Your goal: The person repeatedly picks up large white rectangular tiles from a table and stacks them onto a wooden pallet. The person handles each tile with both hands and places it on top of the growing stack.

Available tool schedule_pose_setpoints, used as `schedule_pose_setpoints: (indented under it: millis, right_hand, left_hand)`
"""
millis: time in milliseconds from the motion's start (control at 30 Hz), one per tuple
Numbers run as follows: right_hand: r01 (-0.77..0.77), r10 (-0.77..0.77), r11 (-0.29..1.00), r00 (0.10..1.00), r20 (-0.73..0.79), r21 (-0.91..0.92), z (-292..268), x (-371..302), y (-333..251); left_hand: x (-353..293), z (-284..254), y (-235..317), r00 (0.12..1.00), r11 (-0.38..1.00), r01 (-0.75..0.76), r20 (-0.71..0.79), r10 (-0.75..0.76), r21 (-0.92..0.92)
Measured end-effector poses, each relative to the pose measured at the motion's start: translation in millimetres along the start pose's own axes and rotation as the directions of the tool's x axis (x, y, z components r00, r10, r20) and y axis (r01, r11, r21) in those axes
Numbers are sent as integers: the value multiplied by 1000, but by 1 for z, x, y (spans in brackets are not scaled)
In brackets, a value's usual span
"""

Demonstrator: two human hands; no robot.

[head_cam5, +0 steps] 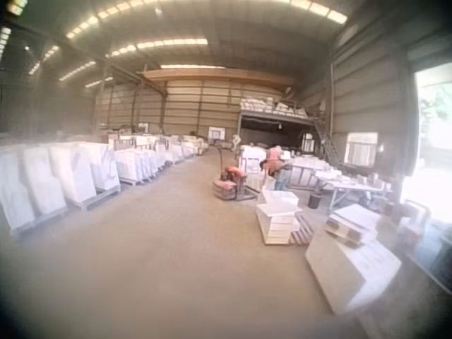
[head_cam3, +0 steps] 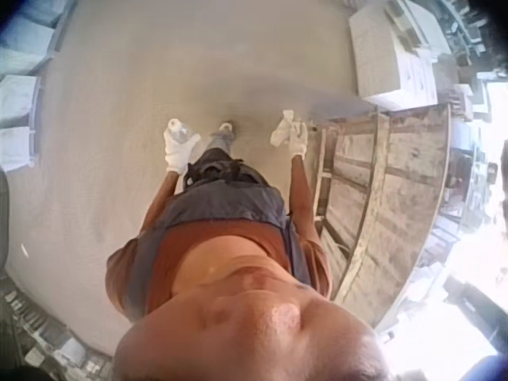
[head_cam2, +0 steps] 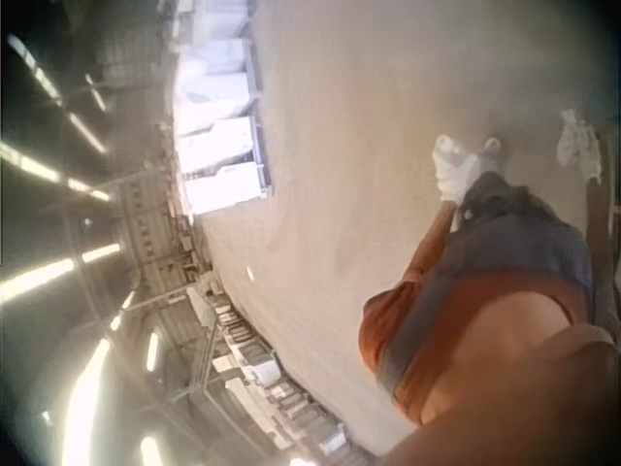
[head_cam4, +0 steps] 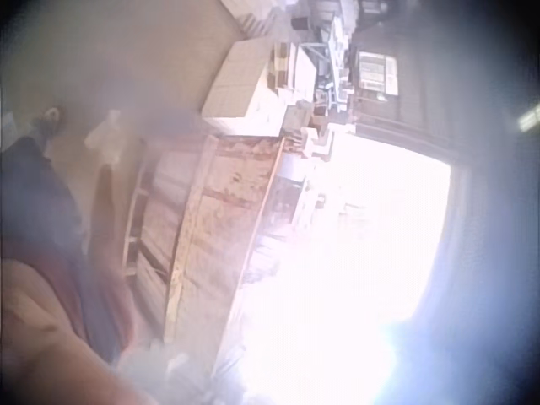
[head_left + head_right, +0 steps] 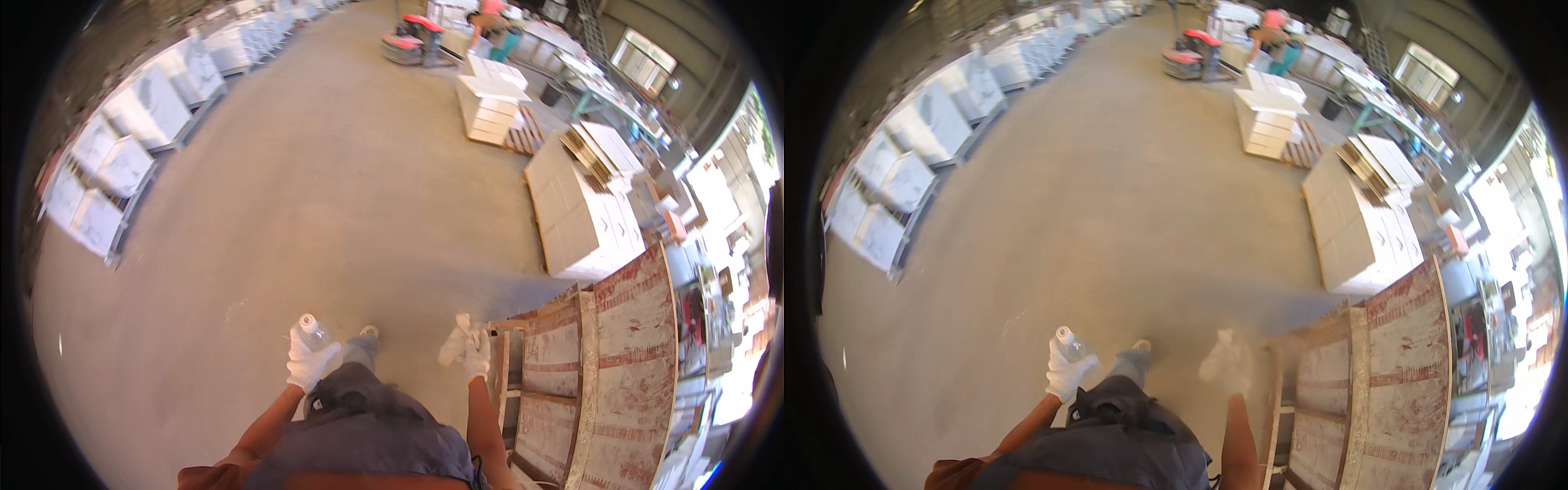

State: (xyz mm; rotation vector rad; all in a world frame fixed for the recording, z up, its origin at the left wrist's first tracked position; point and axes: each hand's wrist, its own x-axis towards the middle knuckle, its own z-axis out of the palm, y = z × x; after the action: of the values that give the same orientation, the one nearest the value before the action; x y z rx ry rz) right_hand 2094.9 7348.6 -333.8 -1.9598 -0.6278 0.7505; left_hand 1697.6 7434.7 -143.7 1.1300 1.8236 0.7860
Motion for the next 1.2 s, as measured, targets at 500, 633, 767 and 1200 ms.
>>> schedule_pose_setpoints:
  millis: [500,633,767,1200]
  right_hand:
    - [-713,752,659,617,-231,241,11,108,-19]
    - [-674,667,734,690,-281,88,9,227,-1]
    - [-508,470,818,861,-195,-271,-15,415,-43]
    - [-119,178,973,930,-321,196,21,859,-205]
  left_hand:
    - [334,222,263,917,937,-340,247,313,74]
    - [385,321,294,901,924,-376,257,349,65]
    - [423,404,347,919,953,-302,272,284,28]
    - [611,653,520,908,946,-323,282,310,-1]
